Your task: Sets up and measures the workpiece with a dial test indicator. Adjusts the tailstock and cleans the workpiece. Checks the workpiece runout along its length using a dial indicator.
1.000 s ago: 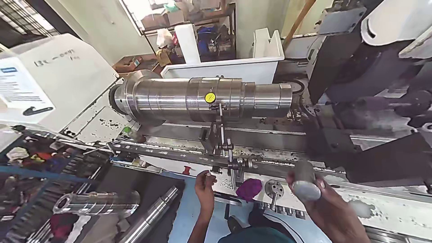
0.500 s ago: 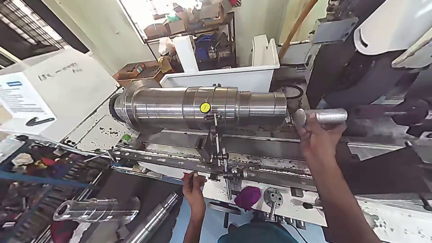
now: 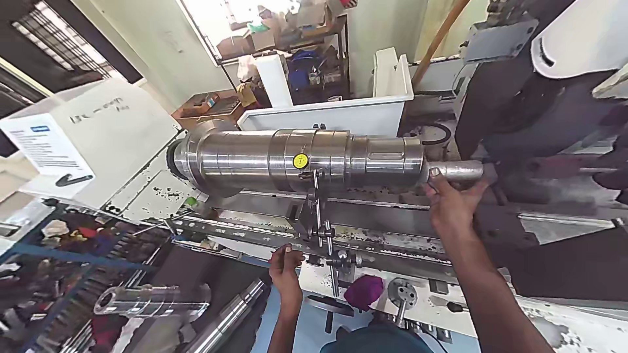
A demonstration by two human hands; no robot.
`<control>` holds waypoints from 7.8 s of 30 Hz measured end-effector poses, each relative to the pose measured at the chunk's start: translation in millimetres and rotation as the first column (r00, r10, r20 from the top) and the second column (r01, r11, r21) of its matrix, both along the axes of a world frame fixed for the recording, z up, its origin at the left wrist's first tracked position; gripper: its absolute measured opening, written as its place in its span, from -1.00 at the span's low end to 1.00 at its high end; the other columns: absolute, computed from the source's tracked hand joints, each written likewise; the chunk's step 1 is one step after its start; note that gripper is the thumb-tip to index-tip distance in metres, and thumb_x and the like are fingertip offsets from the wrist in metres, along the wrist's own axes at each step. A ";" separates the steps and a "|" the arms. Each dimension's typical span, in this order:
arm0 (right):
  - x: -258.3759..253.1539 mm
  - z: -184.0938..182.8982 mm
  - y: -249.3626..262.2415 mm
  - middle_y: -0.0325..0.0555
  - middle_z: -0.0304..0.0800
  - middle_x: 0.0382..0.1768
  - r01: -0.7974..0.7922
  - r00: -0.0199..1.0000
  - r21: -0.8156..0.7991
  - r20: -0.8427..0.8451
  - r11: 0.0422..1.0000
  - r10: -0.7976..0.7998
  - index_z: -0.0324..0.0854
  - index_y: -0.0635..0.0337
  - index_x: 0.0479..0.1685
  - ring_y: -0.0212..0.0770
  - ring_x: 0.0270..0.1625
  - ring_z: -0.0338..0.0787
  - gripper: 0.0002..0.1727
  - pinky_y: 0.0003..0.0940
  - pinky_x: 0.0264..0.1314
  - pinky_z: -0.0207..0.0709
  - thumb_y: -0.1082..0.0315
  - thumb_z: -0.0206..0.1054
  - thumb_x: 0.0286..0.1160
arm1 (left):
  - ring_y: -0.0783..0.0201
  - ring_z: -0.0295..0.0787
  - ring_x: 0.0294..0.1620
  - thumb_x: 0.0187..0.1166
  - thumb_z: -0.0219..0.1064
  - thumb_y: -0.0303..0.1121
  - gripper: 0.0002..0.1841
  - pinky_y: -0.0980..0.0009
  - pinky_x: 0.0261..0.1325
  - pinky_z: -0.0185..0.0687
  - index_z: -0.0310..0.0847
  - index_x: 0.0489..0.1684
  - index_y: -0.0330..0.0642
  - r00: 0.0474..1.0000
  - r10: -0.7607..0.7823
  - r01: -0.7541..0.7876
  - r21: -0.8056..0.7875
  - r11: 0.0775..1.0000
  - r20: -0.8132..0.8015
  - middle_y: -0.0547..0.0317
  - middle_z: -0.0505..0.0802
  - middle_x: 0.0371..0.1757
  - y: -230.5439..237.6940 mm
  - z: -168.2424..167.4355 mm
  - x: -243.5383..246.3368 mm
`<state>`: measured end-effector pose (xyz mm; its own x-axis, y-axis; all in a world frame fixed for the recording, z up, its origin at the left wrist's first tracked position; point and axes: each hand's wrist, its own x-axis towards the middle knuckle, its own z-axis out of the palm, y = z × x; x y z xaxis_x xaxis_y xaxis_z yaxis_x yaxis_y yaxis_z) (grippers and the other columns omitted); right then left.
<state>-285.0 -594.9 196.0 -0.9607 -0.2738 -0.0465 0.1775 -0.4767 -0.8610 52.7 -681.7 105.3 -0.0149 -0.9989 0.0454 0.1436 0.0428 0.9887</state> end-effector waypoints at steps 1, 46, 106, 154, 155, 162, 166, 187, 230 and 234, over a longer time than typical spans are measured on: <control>-0.3 0.4 0.0 0.03 0.52 0.32 0.000 1.000 0.013 -0.009 1.000 0.000 -0.36 -0.15 0.86 -0.09 0.01 0.84 0.25 -0.14 -0.05 0.84 0.55 0.60 0.29 | 0.26 0.87 -0.45 0.79 0.07 -0.44 -0.77 0.39 -0.34 0.81 0.57 0.10 -0.44 1.000 0.002 -0.002 0.007 1.000 0.008 0.07 0.88 -0.44 0.0 0.6 0.7; -26.0 -6.7 12.8 0.06 0.57 0.25 0.206 0.976 -0.038 0.076 0.978 -0.203 -0.38 -0.21 0.87 -0.05 -0.14 0.85 0.22 -0.12 -0.14 0.84 0.51 0.56 0.38 | 0.29 0.83 -0.52 0.86 0.06 -0.34 -0.74 0.34 -0.34 0.84 0.53 0.01 -0.41 0.943 0.289 -0.324 0.275 0.905 0.163 0.13 0.82 -0.49 -9.2 -26.2 116.1; -21.1 -3.0 -9.2 -0.04 0.57 0.25 0.157 0.984 -0.055 -0.077 0.986 -0.161 -0.35 -0.05 0.86 -0.20 -0.06 0.81 0.10 -0.22 -0.04 0.79 0.40 0.49 0.49 | 0.36 0.80 -0.51 0.87 0.00 -0.35 -0.74 0.43 -0.38 0.79 0.57 -0.05 -0.32 0.938 0.331 -0.347 0.210 0.914 0.105 0.21 0.84 -0.47 -8.6 24.4 103.4; -50.7 -6.4 18.9 0.09 0.63 0.26 0.158 0.987 -0.126 0.054 0.979 -0.152 -0.30 -0.16 0.83 0.06 0.00 0.88 0.10 0.00 0.02 0.86 0.44 0.53 0.46 | 0.31 0.84 -0.54 0.87 0.00 -0.38 -0.73 0.44 -0.46 0.78 0.60 -0.08 -0.35 0.976 0.214 -0.212 0.277 0.937 0.023 0.10 0.87 -0.48 -4.8 18.6 64.6; -50.8 -6.3 18.8 0.09 0.62 0.27 0.165 0.986 -0.118 0.053 0.979 -0.159 -0.31 -0.16 0.84 0.05 0.00 0.88 0.11 0.00 0.02 0.86 0.44 0.53 0.46 | 0.30 0.84 -0.54 0.87 0.01 -0.39 -0.73 0.44 -0.46 0.78 0.60 -0.07 -0.35 0.976 0.216 -0.213 0.283 0.935 0.022 0.10 0.87 -0.48 -4.6 18.7 64.3; -52.7 -5.4 19.4 0.07 0.62 0.24 0.180 0.983 -0.106 0.058 0.978 -0.174 -0.33 -0.15 0.85 0.01 0.00 0.87 0.12 -0.02 0.03 0.85 0.40 0.54 0.47 | 0.29 0.84 -0.53 0.87 0.01 -0.37 -0.73 0.44 -0.46 0.78 0.60 -0.07 -0.36 0.974 0.225 -0.226 0.294 0.929 0.037 0.10 0.87 -0.48 -3.9 20.4 64.0; -53.8 -3.8 20.6 0.08 0.62 0.28 0.186 0.982 -0.108 0.055 0.977 -0.181 -0.33 -0.13 0.86 0.02 0.00 0.88 0.10 -0.02 0.02 0.86 0.40 0.51 0.50 | 0.30 0.85 -0.53 0.87 0.00 -0.37 -0.73 0.44 -0.44 0.79 0.59 -0.07 -0.36 0.974 0.223 -0.223 0.292 0.930 0.035 0.11 0.87 -0.48 -3.6 20.8 64.2; -59.0 9.3 27.5 0.06 0.59 0.28 0.267 0.963 -0.141 0.000 0.953 -0.269 -0.25 -0.04 0.82 0.00 -0.03 0.87 -0.05 -0.06 -0.01 0.87 0.39 0.41 0.61 | 0.29 0.84 -0.52 0.87 0.02 -0.39 -0.75 0.38 -0.39 0.83 0.57 -0.08 -0.35 0.962 0.267 -0.274 0.267 0.924 0.064 0.14 0.85 -0.48 -17.5 12.2 88.8; -37.2 -6.2 1.0 0.09 0.61 0.26 0.150 0.988 -0.093 -0.033 0.984 -0.153 -0.31 -0.16 0.86 0.03 -0.11 0.88 0.14 -0.03 -0.08 0.87 0.44 0.54 0.42 | 0.31 0.82 -0.54 0.87 0.01 -0.37 -0.72 0.39 -0.40 0.82 0.58 -0.14 -0.33 0.955 0.290 -0.297 0.273 0.915 0.067 0.16 0.84 -0.51 -12.6 1.9 105.9; -39.5 -8.0 2.4 0.12 0.62 0.24 0.156 0.987 -0.113 -0.027 0.981 -0.160 -0.29 -0.15 0.85 0.07 -0.10 0.89 0.12 0.00 -0.07 0.88 0.46 0.53 0.43 | 0.32 0.82 -0.55 0.87 0.00 -0.38 -0.72 0.39 -0.40 0.81 0.59 -0.15 -0.33 0.954 0.295 -0.300 0.271 0.914 0.062 0.17 0.84 -0.52 -12.9 1.1 104.3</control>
